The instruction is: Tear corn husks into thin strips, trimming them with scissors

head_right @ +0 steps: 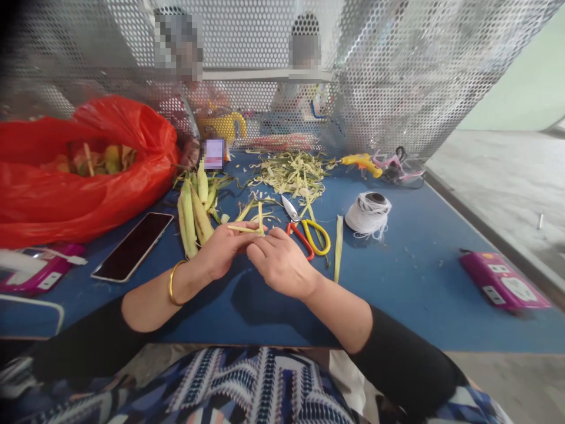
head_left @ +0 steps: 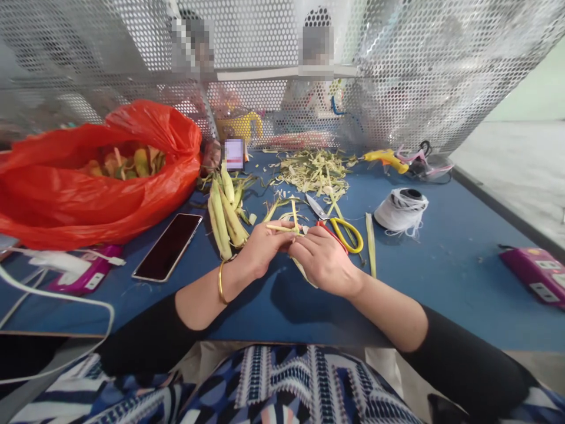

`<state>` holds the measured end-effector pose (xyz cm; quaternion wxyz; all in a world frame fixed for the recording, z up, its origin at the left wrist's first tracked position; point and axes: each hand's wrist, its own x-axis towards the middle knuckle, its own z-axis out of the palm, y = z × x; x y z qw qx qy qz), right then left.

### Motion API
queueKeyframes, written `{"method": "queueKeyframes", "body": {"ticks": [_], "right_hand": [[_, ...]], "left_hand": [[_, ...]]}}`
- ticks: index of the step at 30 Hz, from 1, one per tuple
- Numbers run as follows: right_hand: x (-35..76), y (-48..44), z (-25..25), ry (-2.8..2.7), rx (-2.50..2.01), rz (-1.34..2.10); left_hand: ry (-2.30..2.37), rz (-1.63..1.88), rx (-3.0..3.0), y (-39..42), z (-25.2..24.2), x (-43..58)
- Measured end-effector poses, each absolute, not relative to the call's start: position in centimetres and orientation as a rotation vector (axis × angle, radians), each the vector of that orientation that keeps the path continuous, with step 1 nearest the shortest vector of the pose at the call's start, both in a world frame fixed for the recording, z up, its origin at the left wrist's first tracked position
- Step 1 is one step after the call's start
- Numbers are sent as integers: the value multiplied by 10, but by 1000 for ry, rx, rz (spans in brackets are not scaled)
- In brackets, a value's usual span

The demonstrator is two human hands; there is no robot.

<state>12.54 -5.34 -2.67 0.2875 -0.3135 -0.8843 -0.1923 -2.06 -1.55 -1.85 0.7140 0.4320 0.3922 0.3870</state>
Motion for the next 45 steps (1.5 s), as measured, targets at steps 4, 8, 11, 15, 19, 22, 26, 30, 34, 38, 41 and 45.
{"method": "queueKeyframes", "body": {"ticks": [4, 8, 11, 15, 19, 22, 26, 30, 34, 38, 41, 45], "right_hand": [[123, -57, -24, -2359, -822, -332], [129, -57, -14, -1876, -1156, 230], [136, -49, -11, -1335, -1433, 664], [137, -38, -20, -1168, -1369, 1137], [135, -39, -25, -1218, -1368, 994], [134, -44, -20, -1406, -1474, 656], [134, -48, -13, -1720, -1379, 342], [132, -48, -15, -1770, -1298, 585], [130, -48, -19, -1598, -1331, 695], [129, -50, -19, -1503, -1362, 594], [129, -50, -18, -1530, -1341, 501], [135, -44, -15, -1573, -1307, 539]], "left_hand": [[913, 824, 930, -14, -17, -23], [884, 747, 892, -9, -9, -28], [838, 657, 905, -10, -5, -30], [901, 621, 1050, -15, -10, -26], [923, 625, 1273, -16, -15, -24], [925, 614, 1338, -17, -14, -24], [969, 579, 1452, -21, -14, -23], [968, 493, 1587, -25, -19, -21], [915, 527, 1601, -26, -19, -22], [902, 623, 1719, -26, -16, -23], [909, 599, 1781, -27, -15, -23], [928, 607, 1559, -26, -15, -22]]}}
